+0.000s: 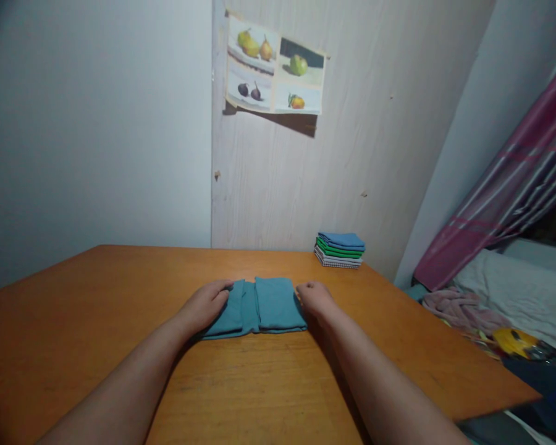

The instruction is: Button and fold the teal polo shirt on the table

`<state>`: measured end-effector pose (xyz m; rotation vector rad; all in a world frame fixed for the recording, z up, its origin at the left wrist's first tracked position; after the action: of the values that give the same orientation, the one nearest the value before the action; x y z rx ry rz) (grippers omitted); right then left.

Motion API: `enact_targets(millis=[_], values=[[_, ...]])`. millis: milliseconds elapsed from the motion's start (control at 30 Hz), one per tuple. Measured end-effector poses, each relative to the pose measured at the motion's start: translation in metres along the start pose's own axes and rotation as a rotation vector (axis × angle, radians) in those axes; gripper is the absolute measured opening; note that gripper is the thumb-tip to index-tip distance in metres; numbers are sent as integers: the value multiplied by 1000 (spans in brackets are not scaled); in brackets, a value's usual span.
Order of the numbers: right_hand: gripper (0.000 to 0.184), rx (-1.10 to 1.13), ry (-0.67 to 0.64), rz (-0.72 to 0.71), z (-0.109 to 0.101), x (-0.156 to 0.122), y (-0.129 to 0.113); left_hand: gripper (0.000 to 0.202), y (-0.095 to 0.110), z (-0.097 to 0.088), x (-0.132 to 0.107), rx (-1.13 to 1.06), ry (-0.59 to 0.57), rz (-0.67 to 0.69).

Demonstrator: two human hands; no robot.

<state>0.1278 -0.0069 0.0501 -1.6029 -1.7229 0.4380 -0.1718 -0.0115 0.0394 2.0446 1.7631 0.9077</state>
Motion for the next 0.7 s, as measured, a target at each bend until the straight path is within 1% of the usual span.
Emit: enact_targets(millis=[67,167,267,367,467,567,633,700], values=[[27,41,-44,80,-1,-8,6,42,-2,-1,2,-49,21,-23],[26,94,-90,157,3,-14,7,40,-4,-4,5,-85,50,-48],[28,119,-112,195,7,-11,6,37,-2,-6,6,-116,64,-51],[28,114,-114,200,9,-5,6,35,4,-4,3,-142,57,-31],[23,112,-110,189,11,-1,5,33,13,2,-2,-184,0,24],[22,120,-99,169,12,-2,3,28,20,8,-8,-236,-121,86],[23,123,-85,151,13,-3,1,32,22,10,-10,-250,-171,88],[22,122,-57,122,13,-4,-1,37,22,10,-10,-254,-185,75]])
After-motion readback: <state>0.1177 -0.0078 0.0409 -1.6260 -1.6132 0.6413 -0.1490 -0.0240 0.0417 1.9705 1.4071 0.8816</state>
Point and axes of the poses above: each hand's wrist, its own x-axis towards the middle knuckle, its own z-axis out of the palm, y = z × x, the point moved 1 cm from there along x, towards the middle knuckle, and after that the axes turned 15 degrees about -z, right-handed, at the moved point
